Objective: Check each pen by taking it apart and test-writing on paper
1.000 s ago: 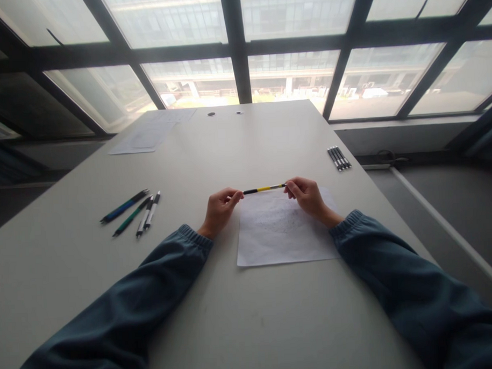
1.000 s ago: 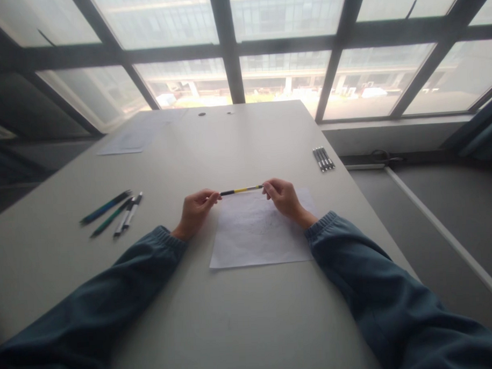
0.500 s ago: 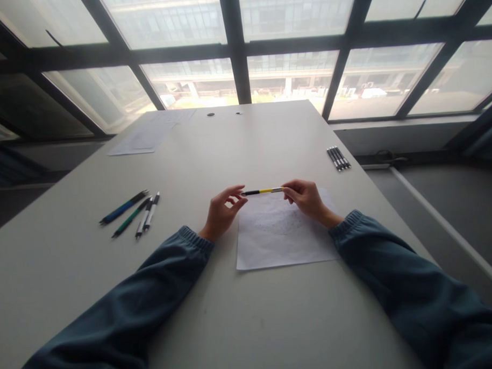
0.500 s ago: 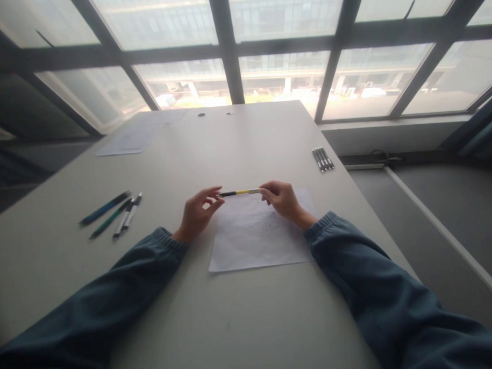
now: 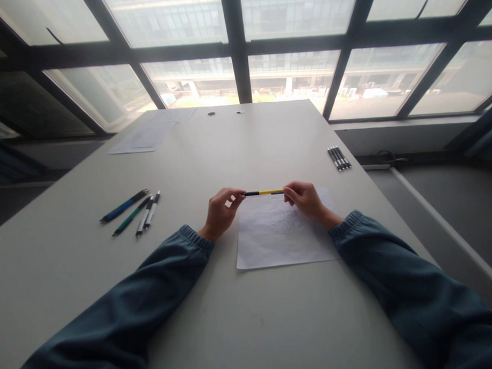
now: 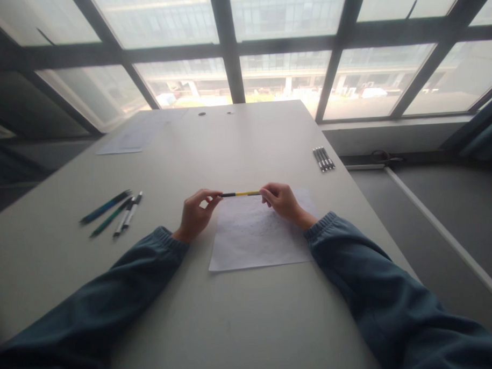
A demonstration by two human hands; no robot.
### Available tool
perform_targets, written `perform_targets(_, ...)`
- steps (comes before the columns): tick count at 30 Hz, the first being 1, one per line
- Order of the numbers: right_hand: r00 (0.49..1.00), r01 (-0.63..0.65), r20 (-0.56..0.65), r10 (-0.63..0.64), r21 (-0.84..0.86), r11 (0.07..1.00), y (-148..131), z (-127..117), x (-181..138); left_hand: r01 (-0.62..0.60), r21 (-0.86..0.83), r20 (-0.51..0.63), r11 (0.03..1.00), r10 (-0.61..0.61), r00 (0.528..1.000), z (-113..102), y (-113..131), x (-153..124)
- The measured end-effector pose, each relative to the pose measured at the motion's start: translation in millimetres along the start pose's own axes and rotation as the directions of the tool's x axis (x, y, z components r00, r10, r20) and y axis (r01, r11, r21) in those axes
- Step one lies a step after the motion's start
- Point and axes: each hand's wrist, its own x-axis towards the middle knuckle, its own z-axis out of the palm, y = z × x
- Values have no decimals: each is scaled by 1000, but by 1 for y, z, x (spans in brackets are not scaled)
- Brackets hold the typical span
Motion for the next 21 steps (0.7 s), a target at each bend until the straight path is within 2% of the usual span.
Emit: perform_targets(21, 1000, -17, 21, 18, -35, 999, 2, -1, 1, -11, 106, 119, 994, -2, 993, 1, -8, -2)
